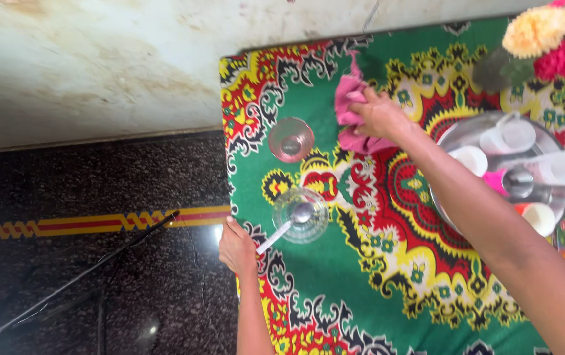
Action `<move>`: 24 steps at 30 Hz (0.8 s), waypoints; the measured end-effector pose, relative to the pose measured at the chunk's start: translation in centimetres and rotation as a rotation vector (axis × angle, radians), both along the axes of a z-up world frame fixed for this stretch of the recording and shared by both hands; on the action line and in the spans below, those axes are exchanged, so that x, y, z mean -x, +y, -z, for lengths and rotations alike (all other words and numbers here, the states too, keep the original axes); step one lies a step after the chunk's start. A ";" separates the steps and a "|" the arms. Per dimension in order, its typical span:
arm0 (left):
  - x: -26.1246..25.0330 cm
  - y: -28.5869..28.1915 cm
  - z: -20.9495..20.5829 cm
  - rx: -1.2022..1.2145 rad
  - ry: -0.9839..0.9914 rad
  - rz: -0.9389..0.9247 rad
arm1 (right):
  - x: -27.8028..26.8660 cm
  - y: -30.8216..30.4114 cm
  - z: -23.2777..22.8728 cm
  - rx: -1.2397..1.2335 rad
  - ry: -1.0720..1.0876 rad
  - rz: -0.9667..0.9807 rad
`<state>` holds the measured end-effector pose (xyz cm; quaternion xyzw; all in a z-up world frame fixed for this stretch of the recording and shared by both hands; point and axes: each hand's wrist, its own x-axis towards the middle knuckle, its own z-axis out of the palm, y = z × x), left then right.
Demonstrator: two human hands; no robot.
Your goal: The person arranges artificial flowers in a small vase on a patterned mat. They then use a pink cloth to wipe the surface of the mat and a book placed nearby.
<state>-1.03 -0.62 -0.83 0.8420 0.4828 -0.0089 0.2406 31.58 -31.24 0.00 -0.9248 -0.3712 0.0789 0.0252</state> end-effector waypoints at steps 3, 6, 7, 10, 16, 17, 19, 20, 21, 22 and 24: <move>0.2 0.2 0.5 0.012 -0.027 0.009 | 7.3 -0.7 -1.8 0.070 0.118 0.052; 0.3 0.7 1.4 0.018 -0.023 0.044 | 15.0 -1.4 -4.5 0.051 0.199 -0.029; 0.4 0.8 1.5 0.029 -0.022 0.051 | 17.4 -1.8 -5.4 0.031 0.201 -0.061; 2.1 0.6 1.9 -0.039 -0.099 0.151 | 23.1 -3.3 -6.9 0.060 0.353 -0.143; 9.4 -4.4 1.5 -0.197 -0.087 0.165 | 26.7 -8.3 -8.3 0.038 0.359 -0.126; 11.0 -5.8 1.4 -0.243 -0.082 0.168 | 26.6 -9.3 -8.3 0.032 0.329 -0.086; 14.3 -9.5 1.2 -0.356 -0.074 0.281 | 27.7 -10.4 -8.0 0.103 0.294 -0.104; 15.6 -11.5 1.1 -0.410 -0.077 0.339 | 28.5 -10.8 -7.6 0.184 0.283 -0.159; 17.1 -13.4 0.8 -0.404 -0.038 0.419 | 29.4 -11.3 -7.2 0.265 0.272 -0.214; 18.4 -15.3 0.5 -0.397 -0.004 0.501 | 30.7 -11.7 -6.7 0.223 0.298 -0.235; 20.3 -17.8 0.0 -0.369 0.035 0.591 | 35.0 -12.4 -5.9 0.136 0.351 -0.271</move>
